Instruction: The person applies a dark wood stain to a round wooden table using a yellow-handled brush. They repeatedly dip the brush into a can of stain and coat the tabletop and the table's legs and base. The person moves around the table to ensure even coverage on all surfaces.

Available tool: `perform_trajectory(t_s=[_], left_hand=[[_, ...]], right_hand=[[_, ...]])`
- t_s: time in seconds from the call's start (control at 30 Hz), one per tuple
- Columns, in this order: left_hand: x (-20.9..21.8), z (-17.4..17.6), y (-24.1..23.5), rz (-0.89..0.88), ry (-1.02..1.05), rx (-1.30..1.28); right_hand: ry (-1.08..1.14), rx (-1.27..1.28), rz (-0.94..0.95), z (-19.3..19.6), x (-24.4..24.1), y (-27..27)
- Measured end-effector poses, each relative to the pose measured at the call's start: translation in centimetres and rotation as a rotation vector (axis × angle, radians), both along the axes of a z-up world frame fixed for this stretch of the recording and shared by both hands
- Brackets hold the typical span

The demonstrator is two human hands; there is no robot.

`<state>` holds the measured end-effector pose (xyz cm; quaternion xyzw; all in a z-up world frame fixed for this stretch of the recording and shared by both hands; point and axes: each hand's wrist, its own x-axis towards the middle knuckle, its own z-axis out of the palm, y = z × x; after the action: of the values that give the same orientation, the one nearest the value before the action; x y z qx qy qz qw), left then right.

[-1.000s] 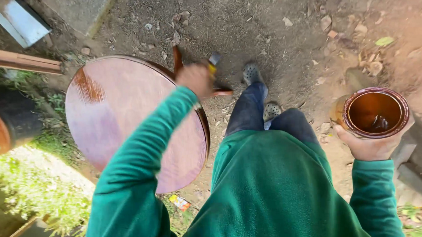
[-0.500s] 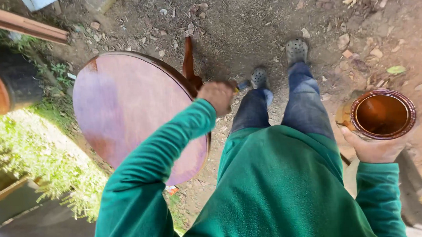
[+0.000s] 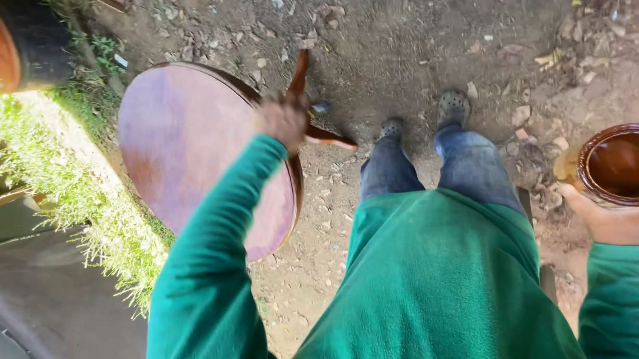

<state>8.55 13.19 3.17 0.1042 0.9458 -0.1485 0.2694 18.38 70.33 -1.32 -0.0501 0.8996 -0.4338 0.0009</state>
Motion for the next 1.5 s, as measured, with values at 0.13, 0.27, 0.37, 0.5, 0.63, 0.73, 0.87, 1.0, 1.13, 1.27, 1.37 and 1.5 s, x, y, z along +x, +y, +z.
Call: perform_trajectory(t_s=[0.13,0.27,0.37,0.5,0.63,0.73,0.87,1.0,1.13,1.27,1.37,1.5], left_hand=[[2.6,-0.9,-0.2,0.258,-0.134,0.197],[-2.5,-4.4,-11.3,0.561,0.15,0.253],[-5.5,-4.1,-17.8,0.609,0.259,0.125],[-10.3,-3.7,-20.7,0.445,0.63,0.267],[-4.4,2.1,-19.1,1.013,0.575,0.755],[-0.2,2.7,-23.3,1.134,0.687,0.863],[-2.6,4.8,-25.3,0.617,0.842,0.452],[-8.8,0.0,-23.1,0.402,0.24,0.213],[-7.9,-0.7,-11.1,0.03,-0.318,-0.053],[-6.2,-2.9,-8.0,0.123,-0.177,0.321],[-11.3,-1.0,-14.0,0.436,-0.336,0.309],[-14.0,-5.2,-28.2,0.652,-0.046,0.073]], right_hand=[[-0.013,0.138,0.072,-1.5,-2.8,1.5],[-0.008,0.133,0.113,-0.4,-5.1,0.3],[0.009,0.121,0.12,0.4,-6.9,-2.2],[0.027,0.118,0.105,2.6,-9.0,-5.5],[0.058,0.108,0.114,3.5,-12.6,-8.2],[0.056,0.153,0.12,2.8,-14.4,-10.1],[0.025,0.037,0.219,1.7,-18.7,-12.5],[0.047,0.047,0.278,2.6,-22.1,-15.7],[0.095,0.165,0.319,2.8,-23.8,-17.7],[0.079,0.105,0.312,2.9,-24.9,-18.9],[0.057,0.084,0.299,4.2,-25.1,-20.3],[0.076,0.113,0.365,2.5,-26.7,-20.0]])
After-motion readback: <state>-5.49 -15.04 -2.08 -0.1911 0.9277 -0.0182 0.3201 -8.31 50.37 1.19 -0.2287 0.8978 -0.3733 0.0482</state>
